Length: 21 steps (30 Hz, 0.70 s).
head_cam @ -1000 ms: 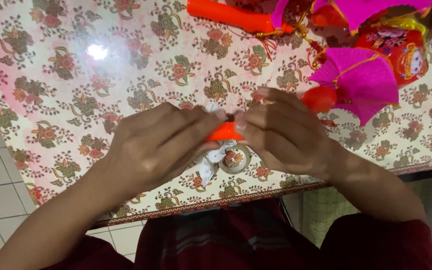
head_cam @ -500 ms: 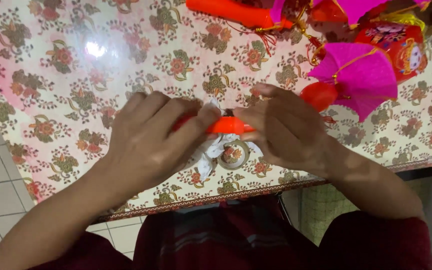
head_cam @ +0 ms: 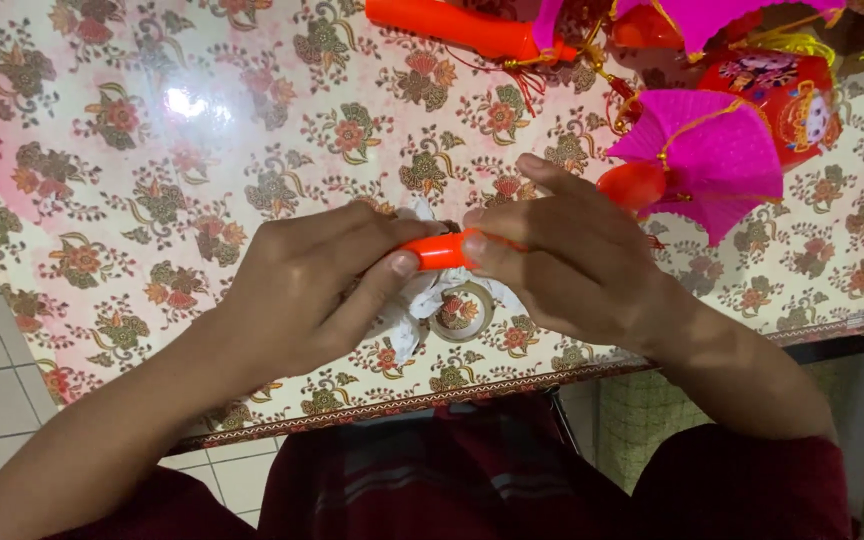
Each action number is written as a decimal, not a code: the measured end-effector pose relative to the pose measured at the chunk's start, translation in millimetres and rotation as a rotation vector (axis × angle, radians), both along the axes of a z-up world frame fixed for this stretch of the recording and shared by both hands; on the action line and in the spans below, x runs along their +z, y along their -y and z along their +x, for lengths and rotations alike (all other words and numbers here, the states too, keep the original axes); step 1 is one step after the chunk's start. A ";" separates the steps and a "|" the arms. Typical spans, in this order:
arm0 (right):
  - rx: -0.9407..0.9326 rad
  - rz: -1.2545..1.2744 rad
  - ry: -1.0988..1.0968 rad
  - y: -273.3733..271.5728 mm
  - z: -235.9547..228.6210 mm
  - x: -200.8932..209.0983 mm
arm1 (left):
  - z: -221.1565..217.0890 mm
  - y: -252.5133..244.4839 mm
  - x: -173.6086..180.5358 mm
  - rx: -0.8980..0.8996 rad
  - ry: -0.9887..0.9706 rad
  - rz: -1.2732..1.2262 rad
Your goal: Assembling decorative plastic lanterns by fitting components together and applying glue.
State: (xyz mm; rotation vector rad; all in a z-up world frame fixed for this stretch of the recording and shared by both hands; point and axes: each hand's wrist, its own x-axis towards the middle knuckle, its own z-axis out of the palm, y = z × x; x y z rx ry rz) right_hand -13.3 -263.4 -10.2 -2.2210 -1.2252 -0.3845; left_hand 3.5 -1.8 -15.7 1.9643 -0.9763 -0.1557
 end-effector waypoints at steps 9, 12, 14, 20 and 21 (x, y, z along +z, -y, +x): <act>-0.261 -0.269 -0.920 -12.2 6.0 2.9 | 0.9 -7.0 -9.7 0.134 0.470 0.097; -0.026 0.114 -0.070 -1.8 -1.0 -6.8 | 1.1 -8.7 -2.2 0.153 0.411 0.232; -0.020 0.106 -0.056 -2.1 -1.9 -7.4 | 1.6 -7.2 0.0 0.132 0.346 0.308; -0.067 0.032 -0.044 -2.6 -3.9 -5.0 | -1.2 -2.5 1.5 0.108 0.349 0.100; -0.070 0.033 -0.042 -2.1 -4.9 -8.8 | -1.4 -3.1 1.2 0.106 0.351 0.101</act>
